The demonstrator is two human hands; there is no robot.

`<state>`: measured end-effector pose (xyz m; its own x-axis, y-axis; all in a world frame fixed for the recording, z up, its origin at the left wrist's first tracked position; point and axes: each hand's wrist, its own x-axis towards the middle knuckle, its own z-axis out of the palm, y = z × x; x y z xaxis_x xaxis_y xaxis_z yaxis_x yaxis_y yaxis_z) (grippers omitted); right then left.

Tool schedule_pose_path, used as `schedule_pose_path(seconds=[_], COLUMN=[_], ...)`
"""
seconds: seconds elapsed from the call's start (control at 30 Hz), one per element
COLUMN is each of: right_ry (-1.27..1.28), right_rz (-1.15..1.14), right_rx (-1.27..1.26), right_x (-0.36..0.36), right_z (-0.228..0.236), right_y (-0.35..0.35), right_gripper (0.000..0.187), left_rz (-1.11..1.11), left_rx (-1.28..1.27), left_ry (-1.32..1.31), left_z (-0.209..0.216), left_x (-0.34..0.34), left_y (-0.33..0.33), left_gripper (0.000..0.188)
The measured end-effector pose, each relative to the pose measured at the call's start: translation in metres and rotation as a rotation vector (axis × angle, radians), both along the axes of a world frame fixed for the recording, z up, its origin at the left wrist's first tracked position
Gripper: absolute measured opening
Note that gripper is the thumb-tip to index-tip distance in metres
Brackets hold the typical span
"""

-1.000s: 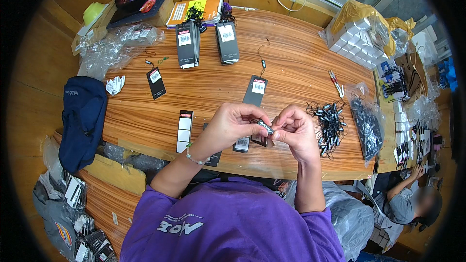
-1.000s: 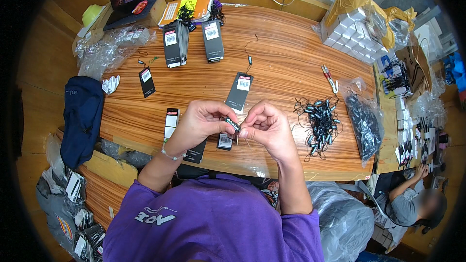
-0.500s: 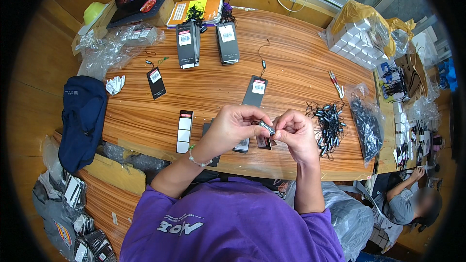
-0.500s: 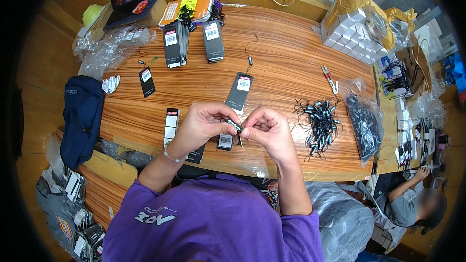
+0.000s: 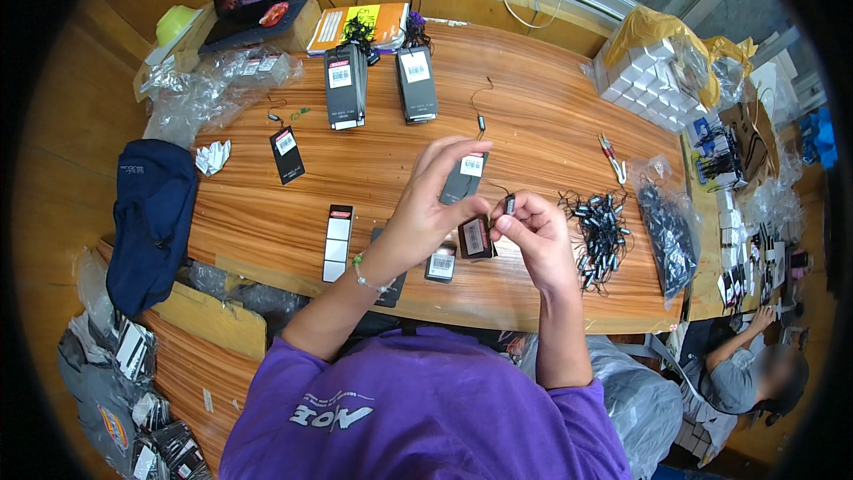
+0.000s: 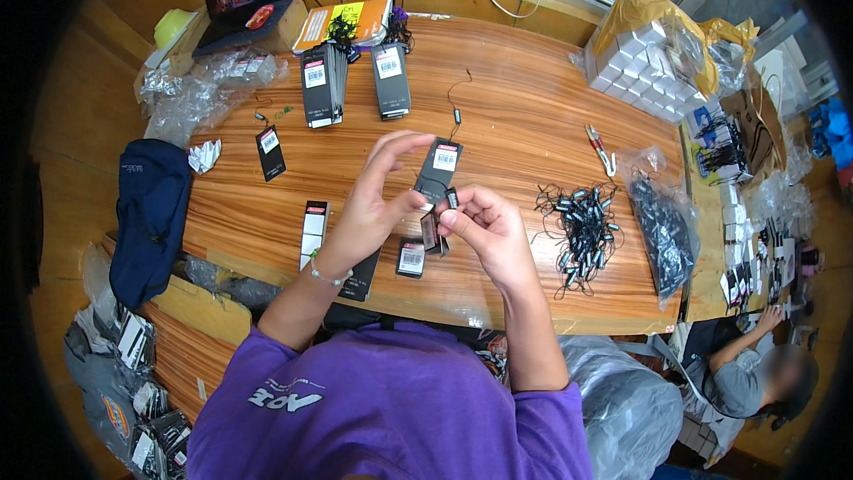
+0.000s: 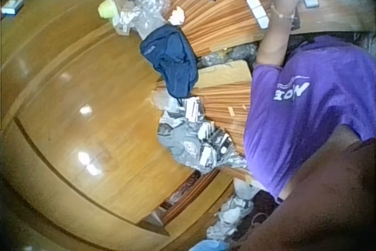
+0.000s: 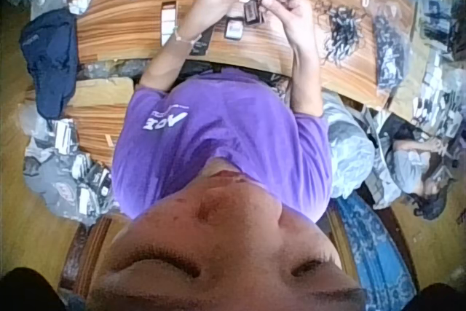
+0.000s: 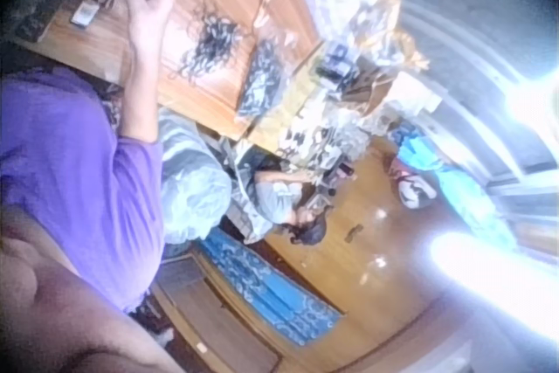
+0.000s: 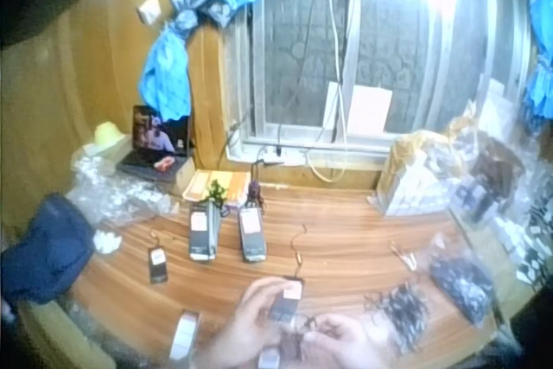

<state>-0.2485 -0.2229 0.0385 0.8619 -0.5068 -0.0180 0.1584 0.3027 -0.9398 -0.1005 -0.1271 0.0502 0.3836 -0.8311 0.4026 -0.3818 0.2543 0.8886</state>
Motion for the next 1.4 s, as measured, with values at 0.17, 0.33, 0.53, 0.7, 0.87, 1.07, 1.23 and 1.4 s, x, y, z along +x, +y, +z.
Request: schedule_pose_path(seconds=[0.17, 0.33, 0.53, 0.7, 0.87, 1.07, 1.23, 1.4], right_ry=[-0.165, -0.235, -0.252, -0.254, -0.309, -0.297, -0.302, -0.314], right_rz=[-0.037, -0.065, -0.179, -0.233, -0.272, -0.371, -0.328, -0.322], right_rx=[0.167, 0.275, 0.204, 0.17, 0.304, 0.243, 0.234, 0.026], right_x=[0.0, 0.001, 0.001, 0.003, 0.009, 0.012, 0.009, 0.021], right_z=[-0.009, -0.009, -0.008, -0.01, -0.014, -0.022, -0.017, -0.001], right_y=[-0.007, -0.009, -0.009, -0.005, 0.001, 0.002, -0.023, -0.093], right_gripper=[0.006, 0.008, 0.01, 0.009, 0.012, 0.011, 0.022, 0.022], left_rz=[-0.203, -0.272, -0.31, -0.47, -0.537, -0.446, -0.269, -0.251], left_rx=[0.111, 0.178, 0.267, 0.266, 0.163, 0.159, 0.207, 0.315], left_ry=[0.194, 0.521, 0.596, 0.651, 0.649, 0.699, 0.482, 0.448], left_z=[-0.033, -0.033, -0.032, -0.029, -0.046, -0.048, -0.05, -0.064], left_x=[-0.006, -0.014, -0.009, -0.016, -0.022, -0.036, -0.034, -0.005], left_y=[0.008, 0.009, 0.009, 0.005, 0.001, 0.001, -0.008, -0.046], left_gripper=[0.041, 0.034, 0.037, 0.04, 0.018, 0.024, 0.026, 0.019])
